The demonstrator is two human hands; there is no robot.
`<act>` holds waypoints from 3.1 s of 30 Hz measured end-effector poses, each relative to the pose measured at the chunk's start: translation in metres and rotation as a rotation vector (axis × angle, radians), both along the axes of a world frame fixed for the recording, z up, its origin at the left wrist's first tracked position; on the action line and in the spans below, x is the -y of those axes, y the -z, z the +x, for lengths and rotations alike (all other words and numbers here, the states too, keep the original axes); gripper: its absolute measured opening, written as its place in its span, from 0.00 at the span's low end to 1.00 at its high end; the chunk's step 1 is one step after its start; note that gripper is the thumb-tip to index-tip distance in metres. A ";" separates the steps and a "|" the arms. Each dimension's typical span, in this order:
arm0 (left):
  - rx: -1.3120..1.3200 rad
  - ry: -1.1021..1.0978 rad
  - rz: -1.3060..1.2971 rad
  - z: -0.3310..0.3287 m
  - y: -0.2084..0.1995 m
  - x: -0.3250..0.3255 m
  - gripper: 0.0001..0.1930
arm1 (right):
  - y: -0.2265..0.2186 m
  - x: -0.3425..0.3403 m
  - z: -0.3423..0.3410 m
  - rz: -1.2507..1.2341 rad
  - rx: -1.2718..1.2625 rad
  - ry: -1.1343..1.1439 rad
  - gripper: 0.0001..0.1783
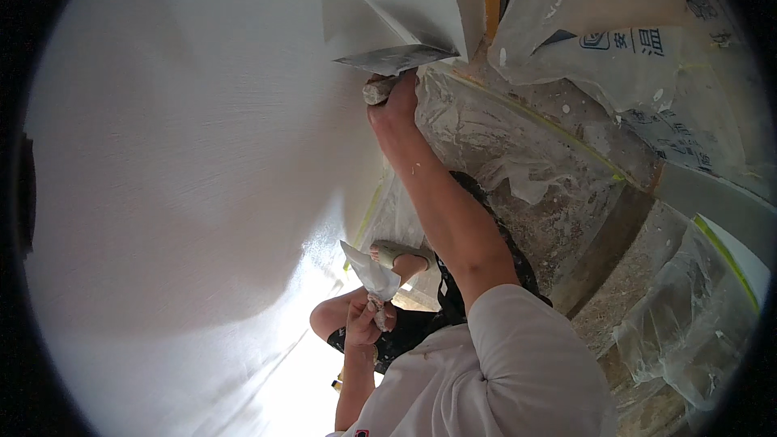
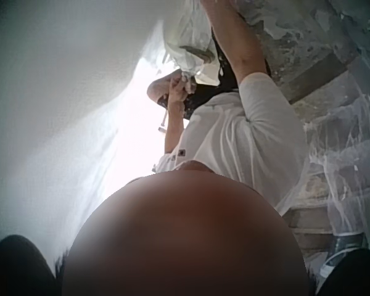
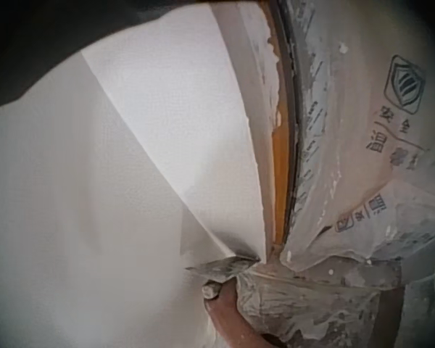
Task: Applying and smoothing plaster material onto a wall surface using a trowel and putty knife.
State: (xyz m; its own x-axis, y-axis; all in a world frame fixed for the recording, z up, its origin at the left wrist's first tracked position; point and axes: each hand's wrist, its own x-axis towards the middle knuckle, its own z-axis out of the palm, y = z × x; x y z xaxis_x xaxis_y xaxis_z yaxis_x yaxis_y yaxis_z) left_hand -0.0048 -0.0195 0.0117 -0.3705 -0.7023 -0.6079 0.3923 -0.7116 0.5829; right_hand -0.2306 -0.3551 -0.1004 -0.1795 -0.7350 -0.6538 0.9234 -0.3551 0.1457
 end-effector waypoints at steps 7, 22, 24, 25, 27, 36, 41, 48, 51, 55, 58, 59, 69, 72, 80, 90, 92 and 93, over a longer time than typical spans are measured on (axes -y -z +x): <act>0.014 -0.026 -0.013 0.002 -0.009 -0.009 0.14 | -0.077 -0.016 -0.007 -0.026 0.105 0.042 0.11; -0.006 0.165 -0.175 -0.015 -0.014 0.056 0.16 | -0.118 -0.237 -0.114 -0.645 -1.577 -1.369 0.16; -0.044 0.116 -0.250 -0.010 -0.021 0.055 0.15 | -0.126 -0.235 -0.129 -0.544 -2.052 -1.285 0.17; -0.034 0.098 -0.247 -0.006 -0.023 0.054 0.15 | -0.130 -0.235 -0.137 -0.626 -2.067 -1.201 0.17; -0.058 0.065 -0.254 0.001 -0.025 0.048 0.14 | -0.133 -0.240 -0.147 -0.012 -1.416 -1.612 0.18; 0.010 -0.001 -0.188 0.006 -0.008 0.006 0.15 | -0.005 -0.220 -0.086 -0.492 -0.358 -0.793 0.18; 0.041 -0.011 -0.157 0.010 -0.010 -0.018 0.16 | 0.057 -0.142 -0.027 -0.313 -0.068 -0.469 0.17; 0.053 -0.020 -0.096 0.013 -0.014 -0.026 0.15 | 0.086 -0.059 0.016 -0.263 0.027 -0.238 0.19; 0.041 -0.033 -0.058 0.012 -0.013 -0.025 0.14 | 0.094 -0.044 0.029 -0.270 -0.016 -0.176 0.20; 0.041 -0.002 -0.050 0.012 -0.012 -0.025 0.14 | 0.109 -0.033 0.032 -0.283 -0.027 -0.118 0.21; 0.034 0.002 -0.036 0.012 -0.011 -0.024 0.14 | 0.121 -0.026 0.029 -0.296 -0.036 -0.111 0.21; 0.034 0.007 -0.041 0.012 -0.011 -0.023 0.14 | 0.124 -0.024 0.028 -0.233 -0.032 -0.122 0.21; 0.046 0.030 -0.013 0.008 -0.011 -0.015 0.14 | 0.108 -0.007 0.023 -0.263 0.110 -0.040 0.15; 0.047 0.033 -0.004 0.008 -0.012 -0.016 0.14 | 0.088 0.001 0.018 -0.312 0.102 -0.034 0.12; 0.072 0.092 0.014 0.007 -0.015 -0.016 0.13 | -0.036 0.007 0.003 -0.213 0.232 -0.064 0.14; 0.081 0.053 0.009 0.001 -0.017 -0.017 0.13 | -0.064 -0.059 0.028 -0.390 0.082 -0.152 0.19; 0.083 0.048 0.016 0.000 -0.017 -0.017 0.13 | -0.030 -0.076 0.027 -0.254 0.257 -0.154 0.21; 0.083 0.050 0.020 0.000 -0.017 -0.018 0.13 | -0.012 -0.078 0.029 -0.255 0.251 -0.156 0.21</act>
